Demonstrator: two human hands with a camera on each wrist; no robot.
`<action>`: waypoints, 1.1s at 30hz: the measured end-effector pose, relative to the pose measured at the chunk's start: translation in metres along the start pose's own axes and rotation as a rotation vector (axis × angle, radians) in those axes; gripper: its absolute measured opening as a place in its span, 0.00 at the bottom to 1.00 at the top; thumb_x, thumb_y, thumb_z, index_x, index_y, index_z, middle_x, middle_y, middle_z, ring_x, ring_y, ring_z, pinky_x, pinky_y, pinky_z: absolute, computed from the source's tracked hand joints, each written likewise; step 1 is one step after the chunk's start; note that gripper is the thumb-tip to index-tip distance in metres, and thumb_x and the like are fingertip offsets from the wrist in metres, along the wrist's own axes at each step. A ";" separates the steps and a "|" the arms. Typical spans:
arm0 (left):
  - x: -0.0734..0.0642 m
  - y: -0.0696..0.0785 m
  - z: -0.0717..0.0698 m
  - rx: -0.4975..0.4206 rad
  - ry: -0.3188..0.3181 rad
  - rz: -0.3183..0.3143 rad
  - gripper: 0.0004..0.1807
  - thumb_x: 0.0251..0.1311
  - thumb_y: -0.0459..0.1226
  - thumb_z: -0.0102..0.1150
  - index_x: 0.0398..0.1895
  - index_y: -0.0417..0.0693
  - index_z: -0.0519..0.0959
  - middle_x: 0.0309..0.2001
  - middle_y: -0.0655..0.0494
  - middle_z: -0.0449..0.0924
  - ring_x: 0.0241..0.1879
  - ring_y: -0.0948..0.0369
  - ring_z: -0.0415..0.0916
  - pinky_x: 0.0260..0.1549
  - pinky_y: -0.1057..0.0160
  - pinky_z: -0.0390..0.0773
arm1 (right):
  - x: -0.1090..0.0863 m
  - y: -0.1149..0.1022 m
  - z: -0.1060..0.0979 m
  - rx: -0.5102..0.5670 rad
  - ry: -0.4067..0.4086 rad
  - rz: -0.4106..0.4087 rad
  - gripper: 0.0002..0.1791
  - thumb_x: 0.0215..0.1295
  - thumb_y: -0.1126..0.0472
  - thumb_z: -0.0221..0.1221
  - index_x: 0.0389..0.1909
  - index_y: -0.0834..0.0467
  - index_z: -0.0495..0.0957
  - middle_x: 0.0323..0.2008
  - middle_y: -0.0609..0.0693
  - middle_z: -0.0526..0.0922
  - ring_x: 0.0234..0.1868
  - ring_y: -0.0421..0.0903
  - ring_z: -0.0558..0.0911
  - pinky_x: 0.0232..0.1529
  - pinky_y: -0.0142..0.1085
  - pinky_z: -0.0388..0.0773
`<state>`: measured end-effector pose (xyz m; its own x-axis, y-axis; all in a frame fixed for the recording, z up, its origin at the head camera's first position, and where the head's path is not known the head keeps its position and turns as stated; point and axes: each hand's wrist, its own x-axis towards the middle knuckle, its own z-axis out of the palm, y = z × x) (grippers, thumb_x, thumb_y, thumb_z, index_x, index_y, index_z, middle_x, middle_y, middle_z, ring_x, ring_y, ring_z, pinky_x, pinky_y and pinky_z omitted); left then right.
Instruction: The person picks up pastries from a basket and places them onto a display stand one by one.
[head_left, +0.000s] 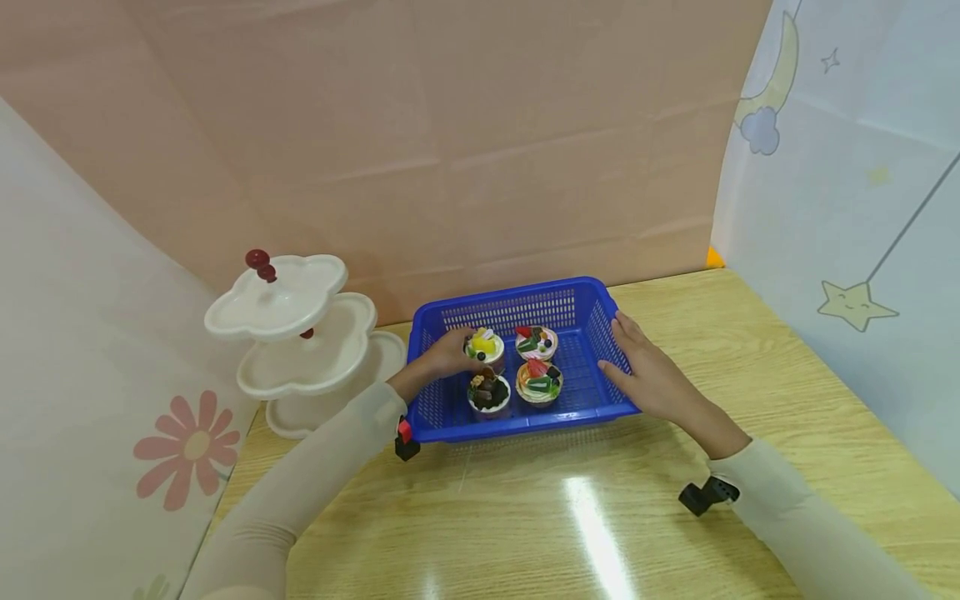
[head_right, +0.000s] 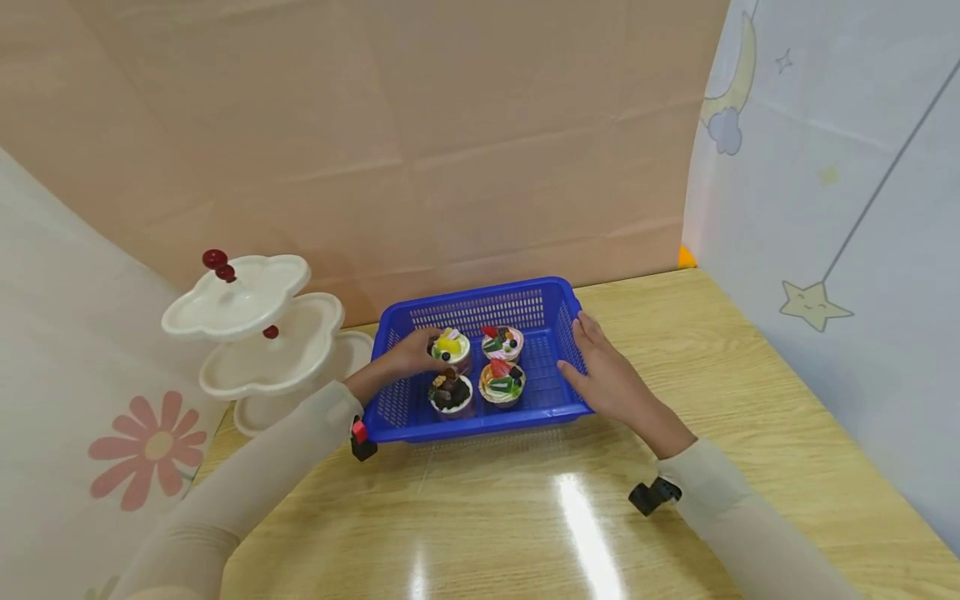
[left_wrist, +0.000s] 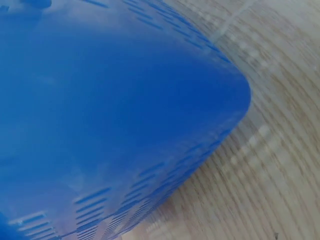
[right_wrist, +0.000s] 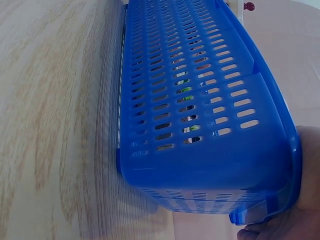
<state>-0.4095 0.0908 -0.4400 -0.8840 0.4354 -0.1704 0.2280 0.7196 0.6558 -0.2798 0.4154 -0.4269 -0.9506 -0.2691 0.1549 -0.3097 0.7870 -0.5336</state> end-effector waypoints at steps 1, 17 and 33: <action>0.000 0.000 0.000 0.002 0.005 0.005 0.36 0.45 0.38 0.73 0.58 0.36 0.70 0.50 0.46 0.76 0.47 0.54 0.74 0.50 0.57 0.74 | 0.000 0.000 0.000 0.002 0.000 0.000 0.40 0.72 0.48 0.46 0.71 0.69 0.41 0.73 0.57 0.33 0.73 0.57 0.36 0.66 0.58 0.44; -0.004 0.003 -0.004 -0.053 0.127 0.037 0.35 0.40 0.46 0.76 0.53 0.41 0.75 0.43 0.51 0.79 0.40 0.58 0.75 0.43 0.60 0.77 | -0.001 -0.001 0.001 0.011 0.011 0.007 0.40 0.72 0.48 0.46 0.71 0.69 0.42 0.73 0.60 0.36 0.73 0.57 0.38 0.66 0.57 0.45; -0.021 0.014 -0.026 -0.246 0.232 0.114 0.37 0.43 0.46 0.74 0.58 0.44 0.71 0.46 0.54 0.78 0.43 0.59 0.77 0.41 0.61 0.79 | 0.000 0.001 0.002 0.013 0.019 0.000 0.40 0.72 0.47 0.45 0.71 0.69 0.42 0.74 0.58 0.35 0.72 0.59 0.39 0.66 0.58 0.45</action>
<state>-0.3979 0.0774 -0.4086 -0.9340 0.3509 0.0669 0.2505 0.5096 0.8231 -0.2800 0.4151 -0.4286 -0.9510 -0.2583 0.1700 -0.3091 0.7799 -0.5442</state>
